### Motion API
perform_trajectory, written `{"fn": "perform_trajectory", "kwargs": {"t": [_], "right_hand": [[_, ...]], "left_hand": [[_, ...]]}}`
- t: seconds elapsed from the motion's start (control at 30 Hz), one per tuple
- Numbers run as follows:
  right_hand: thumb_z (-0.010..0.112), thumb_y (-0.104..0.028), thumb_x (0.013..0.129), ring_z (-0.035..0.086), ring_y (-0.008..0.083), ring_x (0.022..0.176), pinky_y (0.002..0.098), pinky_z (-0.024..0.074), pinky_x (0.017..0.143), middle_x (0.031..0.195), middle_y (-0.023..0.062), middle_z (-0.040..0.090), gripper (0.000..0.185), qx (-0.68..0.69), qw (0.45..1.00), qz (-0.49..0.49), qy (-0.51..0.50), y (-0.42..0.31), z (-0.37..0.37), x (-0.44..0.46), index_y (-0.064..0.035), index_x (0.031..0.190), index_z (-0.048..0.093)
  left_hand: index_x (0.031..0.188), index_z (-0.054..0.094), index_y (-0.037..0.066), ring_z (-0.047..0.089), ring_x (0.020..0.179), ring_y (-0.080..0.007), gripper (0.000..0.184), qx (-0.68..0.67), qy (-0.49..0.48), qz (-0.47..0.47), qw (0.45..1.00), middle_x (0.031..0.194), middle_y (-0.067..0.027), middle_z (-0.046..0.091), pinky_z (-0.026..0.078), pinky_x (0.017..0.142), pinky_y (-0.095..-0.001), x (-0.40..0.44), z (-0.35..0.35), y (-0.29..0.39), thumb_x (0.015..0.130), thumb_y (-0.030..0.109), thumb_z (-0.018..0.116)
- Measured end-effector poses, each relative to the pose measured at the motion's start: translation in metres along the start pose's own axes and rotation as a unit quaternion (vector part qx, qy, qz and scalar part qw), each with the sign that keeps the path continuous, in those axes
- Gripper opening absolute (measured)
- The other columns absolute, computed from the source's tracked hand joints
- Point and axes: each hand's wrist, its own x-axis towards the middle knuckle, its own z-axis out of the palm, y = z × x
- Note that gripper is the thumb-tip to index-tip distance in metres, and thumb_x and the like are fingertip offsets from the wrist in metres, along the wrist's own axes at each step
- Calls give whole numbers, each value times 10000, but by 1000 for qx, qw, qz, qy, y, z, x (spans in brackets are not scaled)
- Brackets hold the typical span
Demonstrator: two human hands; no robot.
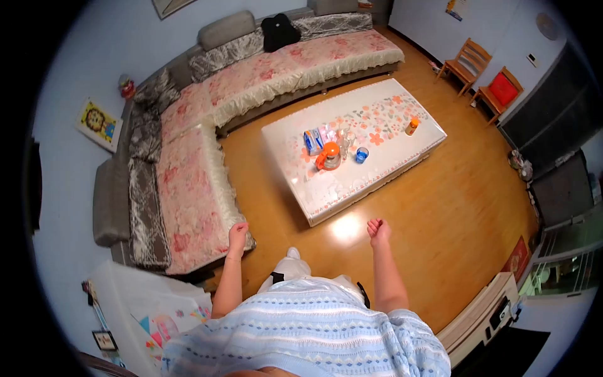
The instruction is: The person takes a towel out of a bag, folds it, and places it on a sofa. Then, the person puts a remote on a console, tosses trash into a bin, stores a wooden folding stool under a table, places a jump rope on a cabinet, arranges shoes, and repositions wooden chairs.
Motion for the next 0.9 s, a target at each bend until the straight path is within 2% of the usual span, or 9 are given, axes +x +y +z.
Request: {"fn": "perform_trajectory", "kwargs": {"t": [0.1,0.13,0.27,0.43,0.57,0.67,0.9], "right_hand": [[399,-268,902,578,178,657,283,480,561,798,76,593,232,-14,999,-34,0,0,49,-17,-66,920,511],[400,-238,900,573,168,622,243,466,511,765,81,582,222,-7,999,-53,-7,-3,63,-28,-45,925,507],[389,-215,897,568,162,597,243,463,500,709,88,572,218,-1,995,-100,-15,-13,80,-48,-28,911,500],[396,-227,893,572,162,597,244,468,498,716,81,576,221,53,991,-117,47,-29,33,-42,-33,909,501],[397,-230,889,573,161,583,238,469,480,710,73,575,215,113,975,-124,148,-55,-22,-26,-42,900,499],[386,-213,890,561,156,559,233,453,454,693,72,567,204,140,961,-134,196,-90,-60,-7,-41,885,496],[371,-175,887,536,147,526,225,423,424,682,76,559,200,173,953,-173,178,-202,-157,57,-18,881,495]], "left_hand": [[893,602,-6,558,759,-124,111,19,-22,17,999,816,-56,610,452,713,-239,46,-4,22,825,74,565],[888,598,-4,559,760,-125,99,12,-34,16,999,816,-56,609,455,713,-239,62,-4,29,828,62,554],[891,576,-9,561,742,-120,83,-16,-117,34,992,822,-58,607,461,702,-232,116,25,53,847,44,528],[905,565,-15,559,712,-111,89,-45,-221,22,974,828,-65,607,459,689,-220,135,116,101,852,48,533],[918,566,12,570,703,-91,104,-25,-298,6,954,842,-49,623,438,617,-202,119,210,130,868,87,514],[919,564,15,573,710,-93,106,-44,-345,-6,938,838,-49,622,441,622,-208,95,284,157,868,89,508],[925,571,23,586,727,-107,137,-30,-414,-8,910,842,-51,624,455,647,-221,49,466,192,868,140,529]]}}
